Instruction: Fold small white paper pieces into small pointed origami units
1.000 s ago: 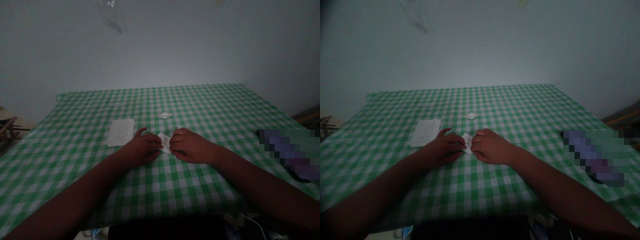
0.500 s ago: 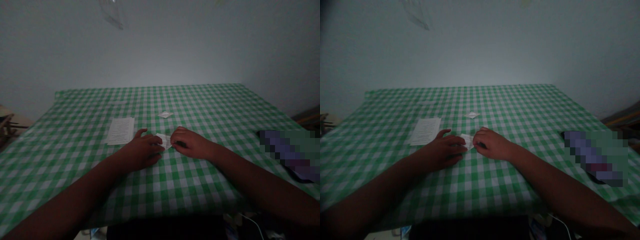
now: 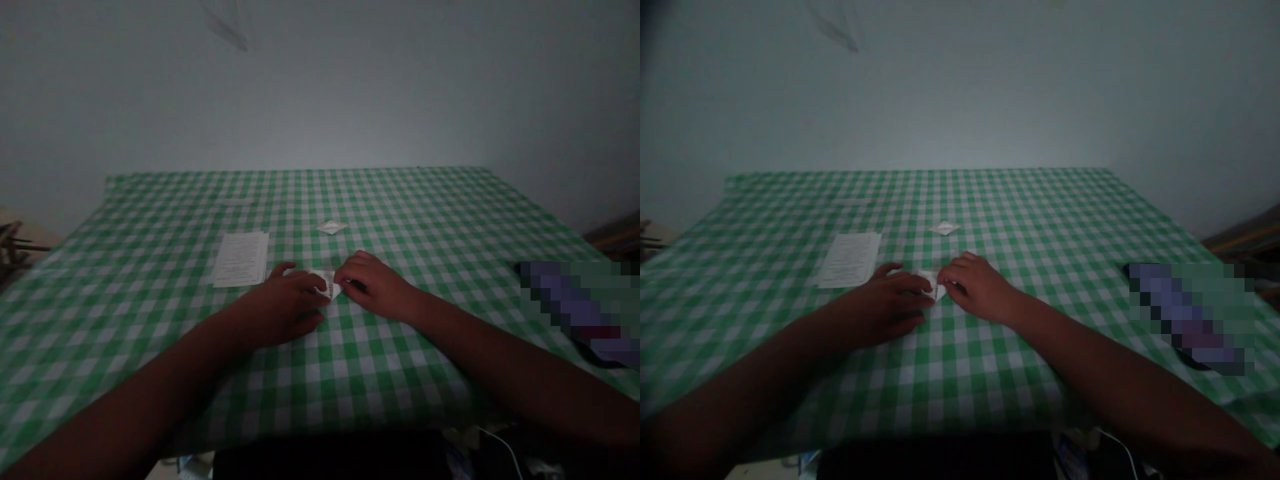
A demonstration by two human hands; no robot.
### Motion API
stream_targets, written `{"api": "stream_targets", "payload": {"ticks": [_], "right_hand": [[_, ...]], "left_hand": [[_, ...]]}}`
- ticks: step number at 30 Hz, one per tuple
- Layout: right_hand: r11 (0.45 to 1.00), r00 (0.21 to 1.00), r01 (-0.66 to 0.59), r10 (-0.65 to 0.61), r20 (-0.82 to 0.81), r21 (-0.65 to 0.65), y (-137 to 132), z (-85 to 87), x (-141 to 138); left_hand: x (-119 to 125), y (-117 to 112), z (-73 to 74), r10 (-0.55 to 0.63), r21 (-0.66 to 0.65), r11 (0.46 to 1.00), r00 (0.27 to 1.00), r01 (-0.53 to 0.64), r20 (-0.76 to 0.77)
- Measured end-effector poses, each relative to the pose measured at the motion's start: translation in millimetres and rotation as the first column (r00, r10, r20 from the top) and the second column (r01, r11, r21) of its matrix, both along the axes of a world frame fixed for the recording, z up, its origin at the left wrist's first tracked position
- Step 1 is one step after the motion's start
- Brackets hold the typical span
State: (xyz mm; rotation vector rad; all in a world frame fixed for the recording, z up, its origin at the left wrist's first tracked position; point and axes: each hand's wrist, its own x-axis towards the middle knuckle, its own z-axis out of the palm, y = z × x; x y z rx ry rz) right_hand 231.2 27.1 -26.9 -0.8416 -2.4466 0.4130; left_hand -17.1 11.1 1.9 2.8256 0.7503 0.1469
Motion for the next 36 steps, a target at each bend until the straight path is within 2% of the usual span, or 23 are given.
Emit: {"api": "stream_targets", "payload": {"ticks": [11, 17, 25, 36], "right_hand": [[0.999, 0.984, 0.016, -0.021, 0.174, 0.035, -6.4, 12.4, 3.6], [0.997, 0.962, 0.026, -0.043, 0.27, 0.068, -9.8, 10.8, 5.7], [0.988, 0.903, 0.103, -0.141, 0.405, 0.116, -20.4, 17.4, -1.5], [0.977, 0.857, 0.153, -0.205, 0.472, 0.147, -25.8, 19.2, -6.6]], "left_hand": [[-2.0, 1.7, 1.8, 0.032, -0.01, 0.999, 0.999, -0.032, -0.028], [-4.2, 4.9, 1.8, 0.056, 0.018, 0.998, 0.997, -0.055, -0.051], [-4.9, 8.2, 0.2, 0.144, 0.035, 0.989, 0.989, -0.142, -0.039], [-0.8, 0.4, 3.2, 0.175, 0.061, 0.983, 0.984, -0.173, -0.035]]}}
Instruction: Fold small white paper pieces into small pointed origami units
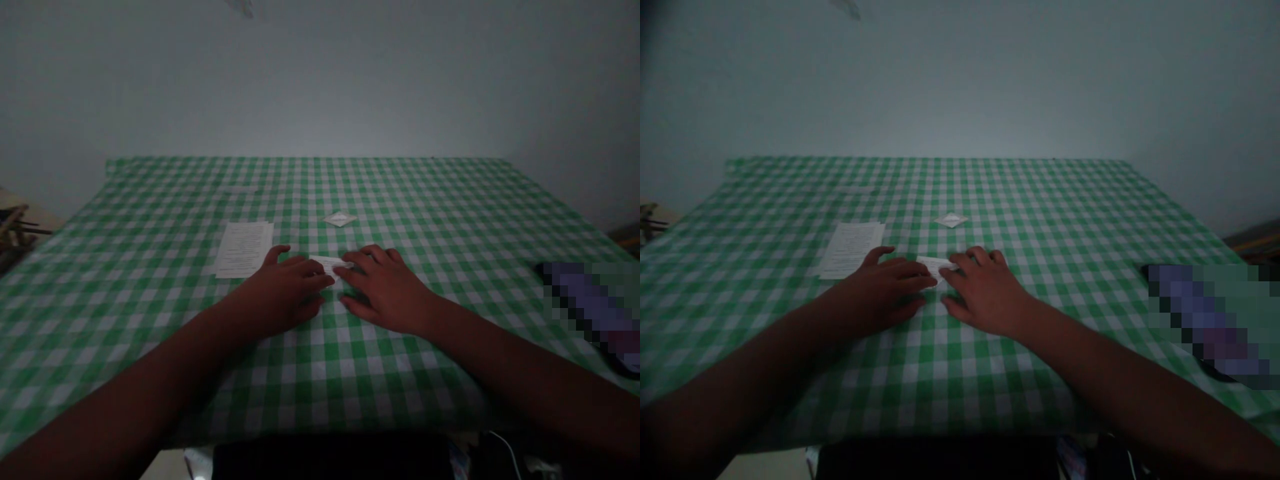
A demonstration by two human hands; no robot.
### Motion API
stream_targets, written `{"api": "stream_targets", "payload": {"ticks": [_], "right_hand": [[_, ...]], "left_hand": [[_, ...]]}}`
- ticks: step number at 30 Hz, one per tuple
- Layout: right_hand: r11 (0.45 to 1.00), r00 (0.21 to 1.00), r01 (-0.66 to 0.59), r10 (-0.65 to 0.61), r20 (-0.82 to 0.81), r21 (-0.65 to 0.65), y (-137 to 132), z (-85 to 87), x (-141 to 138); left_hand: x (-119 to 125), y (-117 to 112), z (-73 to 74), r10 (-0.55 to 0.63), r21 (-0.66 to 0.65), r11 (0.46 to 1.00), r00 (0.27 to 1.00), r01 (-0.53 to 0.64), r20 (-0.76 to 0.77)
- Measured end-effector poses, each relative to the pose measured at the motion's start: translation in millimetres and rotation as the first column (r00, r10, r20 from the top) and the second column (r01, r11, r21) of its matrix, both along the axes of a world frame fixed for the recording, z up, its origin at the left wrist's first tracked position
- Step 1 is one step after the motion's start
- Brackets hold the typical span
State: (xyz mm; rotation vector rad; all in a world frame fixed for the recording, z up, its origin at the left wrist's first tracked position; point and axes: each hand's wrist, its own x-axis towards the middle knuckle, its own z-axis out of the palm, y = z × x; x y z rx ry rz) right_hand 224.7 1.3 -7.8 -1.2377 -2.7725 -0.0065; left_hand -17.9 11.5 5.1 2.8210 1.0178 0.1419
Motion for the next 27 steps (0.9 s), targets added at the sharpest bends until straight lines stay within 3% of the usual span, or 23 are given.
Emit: {"api": "stream_targets", "payload": {"ticks": [27], "right_hand": [[0.999, 0.999, 0.035, -0.035, 0.005, 0.007, -2.1, 0.6, -4.8]], "left_hand": [[-2.7, 2.9, -4.6, -0.016, -0.03, 0.999, 1.0, 0.017, 0.018]]}}
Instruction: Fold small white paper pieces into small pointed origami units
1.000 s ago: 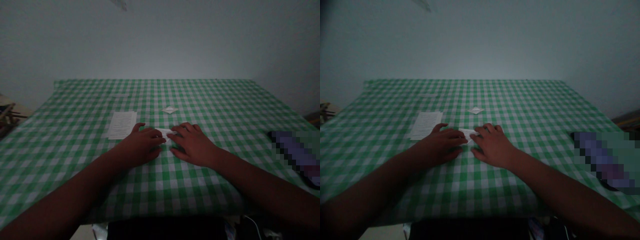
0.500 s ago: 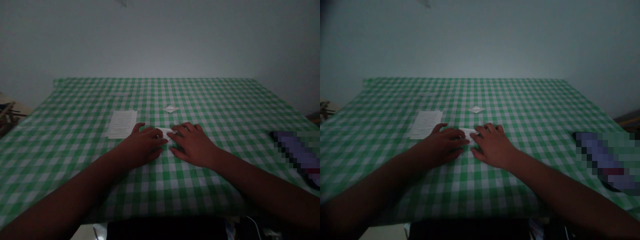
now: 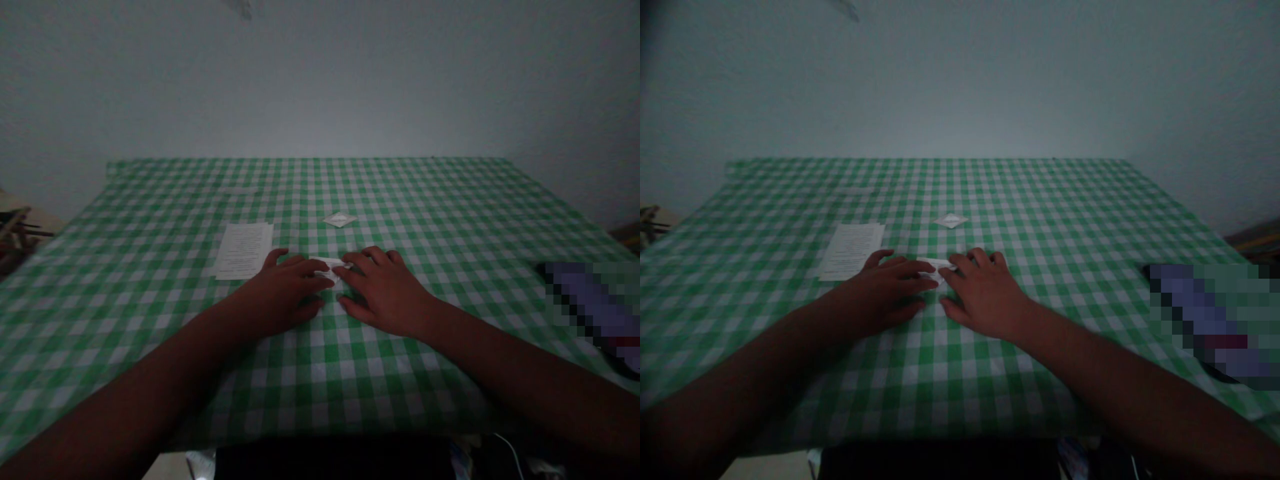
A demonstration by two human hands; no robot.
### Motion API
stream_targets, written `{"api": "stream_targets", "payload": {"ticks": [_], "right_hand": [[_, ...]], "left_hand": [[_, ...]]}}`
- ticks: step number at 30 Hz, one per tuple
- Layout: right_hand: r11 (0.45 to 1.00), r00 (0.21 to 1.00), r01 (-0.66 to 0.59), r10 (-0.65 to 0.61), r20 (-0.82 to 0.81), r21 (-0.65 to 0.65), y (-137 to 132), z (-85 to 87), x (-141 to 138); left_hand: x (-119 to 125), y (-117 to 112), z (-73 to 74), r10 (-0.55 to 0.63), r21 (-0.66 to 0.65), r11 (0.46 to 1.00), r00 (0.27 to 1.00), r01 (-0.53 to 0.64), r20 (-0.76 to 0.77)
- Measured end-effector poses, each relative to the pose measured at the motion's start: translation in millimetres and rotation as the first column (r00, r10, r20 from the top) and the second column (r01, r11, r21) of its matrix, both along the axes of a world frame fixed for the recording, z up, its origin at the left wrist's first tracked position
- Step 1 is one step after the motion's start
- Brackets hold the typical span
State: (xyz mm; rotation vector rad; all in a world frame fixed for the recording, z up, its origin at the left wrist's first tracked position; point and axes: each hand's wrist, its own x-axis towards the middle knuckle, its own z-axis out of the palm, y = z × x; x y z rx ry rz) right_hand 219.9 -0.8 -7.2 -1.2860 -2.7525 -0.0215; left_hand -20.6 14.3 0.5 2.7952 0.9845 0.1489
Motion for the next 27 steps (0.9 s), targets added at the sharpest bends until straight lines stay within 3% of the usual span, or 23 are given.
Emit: {"api": "stream_targets", "payload": {"ticks": [16, 27], "right_hand": [[1.0, 1.0, 0.019, -0.019, -0.008, -0.006, 1.0, -2.4, -1.3], [1.0, 1.0, -0.001, 0.001, -0.024, 0.008, 1.4, -3.2, 1.1]], "left_hand": [[0.2, -0.4, 8.0, -0.003, -0.06, 0.998, 0.999, 0.001, -0.035], [0.1, 3.5, 5.8, 0.001, -0.068, 0.998, 0.999, -0.003, -0.037]]}}
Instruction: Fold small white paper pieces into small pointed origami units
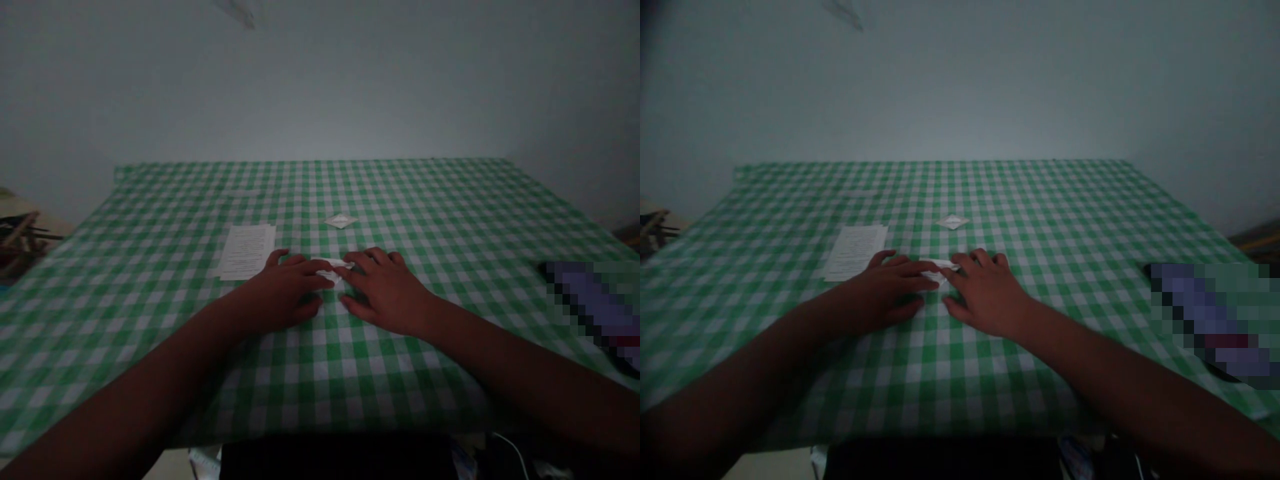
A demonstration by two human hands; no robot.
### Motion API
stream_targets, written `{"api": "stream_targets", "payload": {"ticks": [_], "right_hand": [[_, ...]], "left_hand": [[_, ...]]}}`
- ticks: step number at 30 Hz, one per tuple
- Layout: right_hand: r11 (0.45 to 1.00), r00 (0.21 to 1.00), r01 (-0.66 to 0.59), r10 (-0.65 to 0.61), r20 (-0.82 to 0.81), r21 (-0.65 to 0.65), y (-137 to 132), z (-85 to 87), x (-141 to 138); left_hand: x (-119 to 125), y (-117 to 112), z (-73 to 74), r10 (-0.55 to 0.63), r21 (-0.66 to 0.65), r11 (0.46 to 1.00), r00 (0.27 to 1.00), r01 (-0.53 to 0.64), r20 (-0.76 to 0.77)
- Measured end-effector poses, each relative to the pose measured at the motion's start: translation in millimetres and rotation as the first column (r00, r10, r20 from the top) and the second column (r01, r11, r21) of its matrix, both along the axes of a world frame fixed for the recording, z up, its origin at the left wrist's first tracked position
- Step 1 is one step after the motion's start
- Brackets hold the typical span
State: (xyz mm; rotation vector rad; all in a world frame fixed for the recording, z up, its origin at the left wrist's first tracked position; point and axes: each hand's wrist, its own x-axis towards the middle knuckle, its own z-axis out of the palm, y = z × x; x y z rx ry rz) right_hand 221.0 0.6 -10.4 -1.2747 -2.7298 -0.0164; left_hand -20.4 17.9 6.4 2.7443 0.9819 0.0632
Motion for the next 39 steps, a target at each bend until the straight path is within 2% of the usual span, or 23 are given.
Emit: {"api": "stream_targets", "payload": {"ticks": [9, 16, 23, 28, 39], "right_hand": [[0.999, 0.999, -0.038, 0.037, -0.033, -0.005, 0.1, -1.5, 2.1], [0.999, 0.999, -0.011, 0.009, -0.032, -0.035, 1.6, -4.3, 4.0], [0.998, 1.0, 0.013, -0.014, -0.011, -0.06, 1.3, -1.7, 3.0], [0.998, 1.0, 0.019, -0.019, 0.008, -0.059, 0.9, -0.2, 2.4], [0.998, 1.0, 0.023, -0.023, 0.005, -0.063, 1.5, -0.9, 2.5]], "left_hand": [[3.3, -0.7, 2.5, 0.035, 0.0, 0.999, 0.999, -0.035, 0.0], [0.8, 0.9, 1.5, 0.054, -0.076, 0.996, 0.996, -0.049, 0.073], [-5.2, 5.5, 3.8, 0.006, -0.121, 0.993, 0.998, 0.002, 0.065], [-6.5, 5.5, 8.0, -0.036, -0.106, 0.994, 0.999, 0.037, 0.016], [-7.3, 6.0, 7.0, -0.036, -0.078, 0.996, 0.999, 0.039, 0.033]]}}
